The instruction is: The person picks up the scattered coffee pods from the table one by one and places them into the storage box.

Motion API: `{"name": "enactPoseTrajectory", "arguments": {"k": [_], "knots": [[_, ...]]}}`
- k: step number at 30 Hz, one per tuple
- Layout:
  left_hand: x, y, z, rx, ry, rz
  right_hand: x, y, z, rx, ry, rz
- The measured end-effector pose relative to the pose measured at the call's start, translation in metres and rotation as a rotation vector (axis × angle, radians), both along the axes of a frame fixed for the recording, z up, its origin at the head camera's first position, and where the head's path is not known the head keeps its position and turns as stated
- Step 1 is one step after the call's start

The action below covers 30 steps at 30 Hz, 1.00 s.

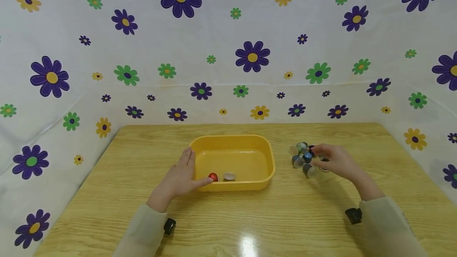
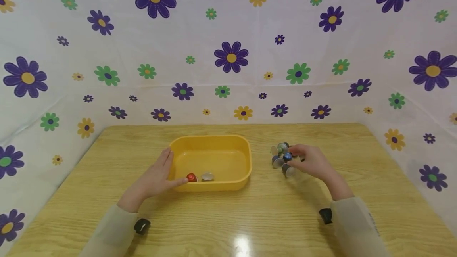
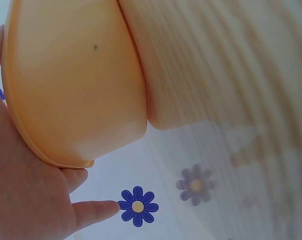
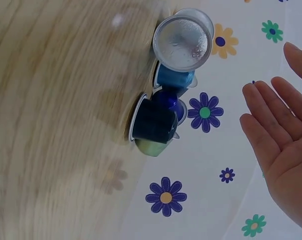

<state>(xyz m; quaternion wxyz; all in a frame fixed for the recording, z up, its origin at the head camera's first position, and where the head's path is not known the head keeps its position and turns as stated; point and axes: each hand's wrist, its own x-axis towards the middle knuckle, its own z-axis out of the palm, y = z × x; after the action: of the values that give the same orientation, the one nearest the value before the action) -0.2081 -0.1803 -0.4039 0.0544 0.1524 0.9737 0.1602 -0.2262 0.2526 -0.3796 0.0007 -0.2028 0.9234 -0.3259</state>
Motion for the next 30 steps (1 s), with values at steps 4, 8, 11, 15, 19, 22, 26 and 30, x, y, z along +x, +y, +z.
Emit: {"name": "enactPoseTrajectory", "arguments": {"k": [4, 8, 11, 15, 19, 22, 26, 30], "knots": [[0.000, -0.001, -0.001, -0.001, -0.002, -0.002, -0.002, 0.004, -0.001, 0.010, -0.007, -0.008], [0.001, -0.001, -0.001, 0.002, -0.007, 0.001, -0.005, 0.006, -0.002, 0.021, 0.004, -0.013], [0.001, -0.001, 0.000, 0.006, -0.006, 0.005, -0.006, 0.008, -0.003, 0.034, 0.009, -0.022], [0.002, 0.000, 0.001, 0.008, -0.008, 0.008, -0.007, 0.011, -0.003, 0.046, -0.001, -0.038], [0.003, 0.000, 0.002, 0.006, -0.015, 0.009, -0.008, 0.016, -0.004, 0.060, -0.007, -0.055], [0.002, 0.001, 0.003, 0.004, -0.015, 0.005, -0.008, 0.019, -0.006, 0.069, -0.010, -0.067], [0.002, 0.001, 0.003, 0.005, -0.009, 0.000, -0.010, 0.023, -0.009, 0.085, -0.009, -0.065], [0.001, 0.000, 0.003, 0.001, -0.003, -0.003, -0.012, 0.026, -0.013, 0.113, -0.010, -0.057]]}}
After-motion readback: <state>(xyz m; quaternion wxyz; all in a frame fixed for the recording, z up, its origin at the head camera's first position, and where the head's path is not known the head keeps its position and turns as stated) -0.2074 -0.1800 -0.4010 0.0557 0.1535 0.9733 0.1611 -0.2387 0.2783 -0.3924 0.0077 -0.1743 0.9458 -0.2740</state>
